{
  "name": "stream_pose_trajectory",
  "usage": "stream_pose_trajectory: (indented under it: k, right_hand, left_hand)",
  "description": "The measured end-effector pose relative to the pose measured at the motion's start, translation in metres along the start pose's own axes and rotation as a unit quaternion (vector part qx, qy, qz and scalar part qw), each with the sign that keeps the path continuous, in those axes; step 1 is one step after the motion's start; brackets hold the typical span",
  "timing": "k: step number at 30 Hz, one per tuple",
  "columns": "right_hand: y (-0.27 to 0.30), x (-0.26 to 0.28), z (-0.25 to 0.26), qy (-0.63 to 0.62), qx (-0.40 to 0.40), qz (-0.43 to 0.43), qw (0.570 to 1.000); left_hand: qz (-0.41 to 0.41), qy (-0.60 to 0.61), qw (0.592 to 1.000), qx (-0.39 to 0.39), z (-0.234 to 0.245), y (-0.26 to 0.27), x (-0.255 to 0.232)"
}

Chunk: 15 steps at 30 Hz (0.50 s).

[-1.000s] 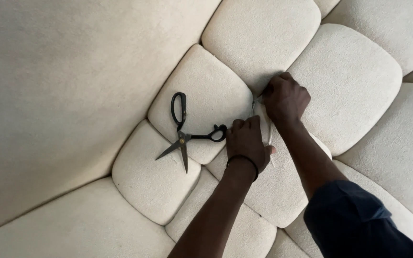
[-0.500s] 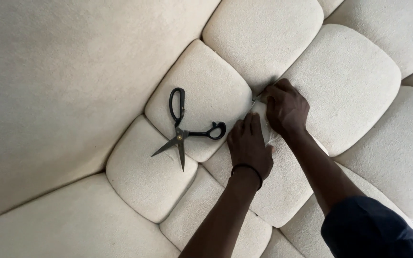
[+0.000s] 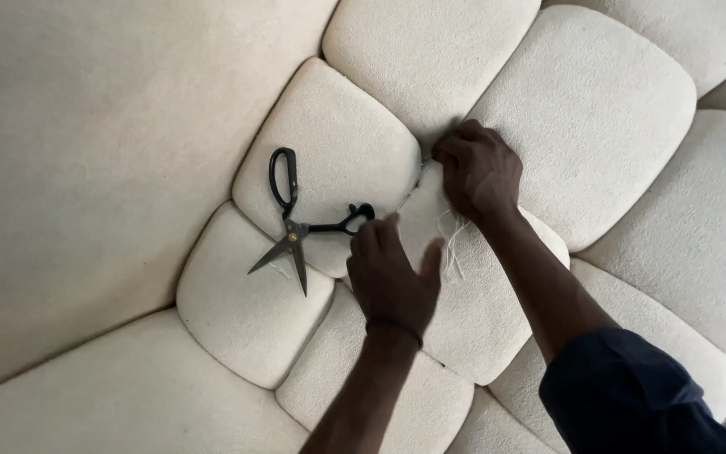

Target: Hand-sewing a tufted pattern on a white upholstered sofa using thread and scissors.

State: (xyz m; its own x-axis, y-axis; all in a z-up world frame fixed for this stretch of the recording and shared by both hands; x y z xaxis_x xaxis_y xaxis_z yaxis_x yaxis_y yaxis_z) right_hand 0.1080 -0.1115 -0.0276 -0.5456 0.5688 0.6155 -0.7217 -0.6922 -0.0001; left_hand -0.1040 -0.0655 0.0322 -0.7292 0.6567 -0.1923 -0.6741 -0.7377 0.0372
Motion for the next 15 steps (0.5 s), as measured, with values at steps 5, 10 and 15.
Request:
stream_pose_trajectory:
  k: [5, 10, 15]
  right_hand:
    - [-0.002, 0.002, 0.009, -0.055, -0.051, 0.003, 0.997]
    - [0.001, 0.005, 0.022, -0.113, -0.086, 0.02, 0.99]
    - [0.003, 0.008, 0.019, -0.085, -0.105, 0.018, 0.991]
  left_hand:
    - [0.06, -0.034, 0.968, 0.241, -0.035, -0.046, 0.001]
    - [0.069, -0.068, 0.969, 0.225, -0.039, -0.059, 0.002]
    - [0.09, 0.013, 0.966, 0.242, 0.015, -0.065, 0.0]
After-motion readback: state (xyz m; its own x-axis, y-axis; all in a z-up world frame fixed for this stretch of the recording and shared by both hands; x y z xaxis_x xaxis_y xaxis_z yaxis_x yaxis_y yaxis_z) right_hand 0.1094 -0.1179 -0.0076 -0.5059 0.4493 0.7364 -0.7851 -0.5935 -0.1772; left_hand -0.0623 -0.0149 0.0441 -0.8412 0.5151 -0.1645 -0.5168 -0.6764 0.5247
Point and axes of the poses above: each hand's wrist, its own y-axis away from the middle knuckle, its own z-axis out of the back of the hand, x = y × z, the point moved 7 cm from there along -y, towards the middle knuckle, and after that the axes turned 15 degrees about -y, right-handed, at the moved point
